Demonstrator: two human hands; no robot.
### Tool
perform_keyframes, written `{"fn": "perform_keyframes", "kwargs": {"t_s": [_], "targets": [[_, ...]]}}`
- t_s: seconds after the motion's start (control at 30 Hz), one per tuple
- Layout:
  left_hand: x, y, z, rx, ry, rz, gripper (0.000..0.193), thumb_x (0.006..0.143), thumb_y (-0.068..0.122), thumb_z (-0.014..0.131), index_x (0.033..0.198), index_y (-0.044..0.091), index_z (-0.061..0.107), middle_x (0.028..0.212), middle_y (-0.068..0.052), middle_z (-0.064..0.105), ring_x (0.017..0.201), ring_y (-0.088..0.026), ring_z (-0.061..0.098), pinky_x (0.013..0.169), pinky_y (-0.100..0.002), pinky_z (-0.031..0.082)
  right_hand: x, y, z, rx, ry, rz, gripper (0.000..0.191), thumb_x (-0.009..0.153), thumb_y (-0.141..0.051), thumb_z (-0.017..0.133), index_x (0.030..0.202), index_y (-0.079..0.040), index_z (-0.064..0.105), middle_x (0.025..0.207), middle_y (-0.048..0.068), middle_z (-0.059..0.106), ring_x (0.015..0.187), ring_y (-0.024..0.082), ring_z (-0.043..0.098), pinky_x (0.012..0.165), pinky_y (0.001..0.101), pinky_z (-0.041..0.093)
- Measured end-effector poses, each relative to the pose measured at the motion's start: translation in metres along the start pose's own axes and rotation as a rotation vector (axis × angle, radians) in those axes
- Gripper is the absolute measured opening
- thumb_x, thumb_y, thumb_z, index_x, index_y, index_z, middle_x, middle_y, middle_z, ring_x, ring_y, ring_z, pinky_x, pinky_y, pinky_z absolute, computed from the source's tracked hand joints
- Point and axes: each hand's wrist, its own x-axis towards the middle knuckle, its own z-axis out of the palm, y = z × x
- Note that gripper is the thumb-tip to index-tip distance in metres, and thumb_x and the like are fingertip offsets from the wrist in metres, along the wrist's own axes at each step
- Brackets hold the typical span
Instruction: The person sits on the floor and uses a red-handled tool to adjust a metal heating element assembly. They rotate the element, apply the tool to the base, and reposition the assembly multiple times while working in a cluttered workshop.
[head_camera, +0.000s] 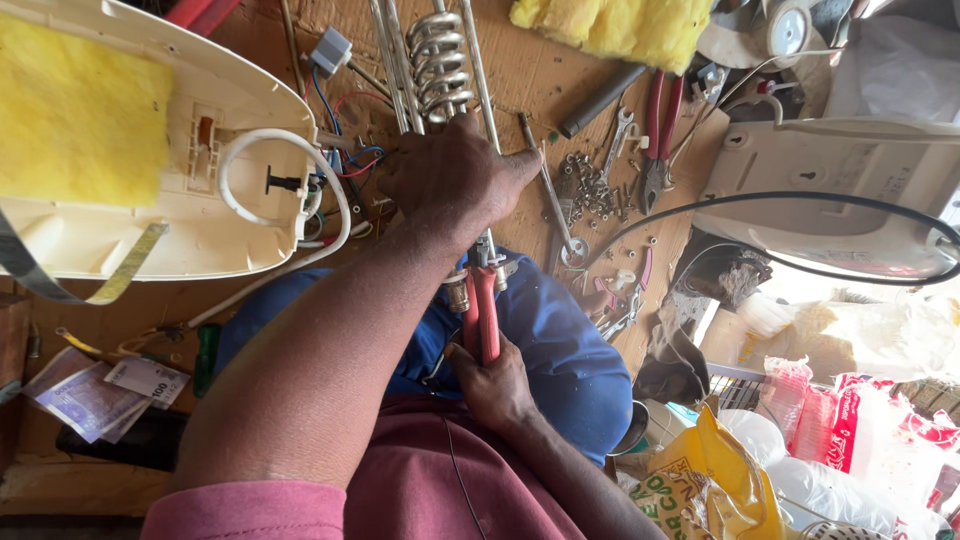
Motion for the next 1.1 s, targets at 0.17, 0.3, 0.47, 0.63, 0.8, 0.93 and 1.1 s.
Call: {"fn": "perform_keyframes", "kwargs": {"t_s": [0.17,0.3,0.47,0.63,0.8,0.93,1.1], "targets": [[0.002,-0.004,0.0,-0.061,-0.011,0.013,0.076,0.073,0.076,0.07,0.125,0.021,0.068,0.124,-0.023,0.061,0.118,-0.04,0.058,0.09,-0.059,0.05,0.006,0.0,0.004,0.068,0.016,-0.198,0.05,0.081,-0.002,0.054,0.13,-0.009,0.051,0.099,0.006,0.067,0.096,0.018,0.068,0.086,0.0354,0.055],[0.005,-0.01,0.003,-0.092,0.002,0.042,0.076,0.074,0.074,0.069,0.126,0.018,0.067,0.118,-0.015,0.067,0.112,-0.035,0.061,0.086,-0.058,0.052,0.003,-0.006,0.003,0.044,-0.013,-0.088,0.059,0.076,0.003,0.05,0.134,-0.011,0.051,0.099,0.007,0.065,0.097,0.019,0.068,0.085,0.0377,0.056],[0.011,-0.018,0.005,-0.177,0.065,0.084,0.077,0.07,0.072,0.072,0.126,0.02,0.065,0.117,-0.015,0.063,0.108,-0.033,0.062,0.082,-0.054,0.055,-0.006,-0.018,-0.001,0.013,-0.031,-0.063,0.026,0.081,0.002,0.052,0.104,-0.005,0.06,0.087,0.011,0.065,0.081,0.022,0.068,0.074,0.0388,0.056],[0.011,-0.016,0.006,-0.126,0.107,0.059,0.079,0.069,0.073,0.073,0.127,0.022,0.064,0.116,-0.016,0.062,0.107,-0.033,0.063,0.082,-0.055,0.053,-0.009,-0.028,-0.005,0.041,-0.038,-0.053,0.022,0.08,0.001,0.056,0.1,-0.007,0.061,0.083,0.008,0.065,0.076,0.018,0.066,0.069,0.0366,0.055],[0.009,-0.017,0.003,-0.099,0.117,0.063,0.078,0.07,0.074,0.073,0.126,0.021,0.065,0.114,-0.016,0.064,0.105,-0.033,0.065,0.08,-0.055,0.054,-0.01,-0.03,-0.009,0.045,-0.081,0.035,0.024,0.081,0.0,0.055,0.101,-0.008,0.063,0.082,0.008,0.065,0.076,0.016,0.066,0.069,0.035,0.055],[0.011,-0.018,0.003,-0.065,0.152,0.097,0.072,0.069,0.075,0.075,0.116,0.02,0.071,0.102,-0.014,0.068,0.096,-0.033,0.067,0.075,-0.053,0.055,-0.006,-0.023,-0.008,0.108,-0.112,-0.003,0.023,0.081,0.0,0.057,0.102,-0.006,0.065,0.083,0.007,0.065,0.076,0.017,0.065,0.069,0.0346,0.054],[0.01,-0.027,0.001,-0.2,0.098,0.116,0.058,0.07,0.067,0.073,0.101,0.018,0.071,0.074,-0.003,0.071,0.072,-0.022,0.072,0.063,-0.044,0.057,-0.001,-0.008,-0.003,0.757,-0.435,-0.026,0.057,0.071,0.009,0.043,0.124,-0.003,0.058,0.096,0.009,0.064,0.082,0.019,0.06,0.072,0.0337,0.053]]}}
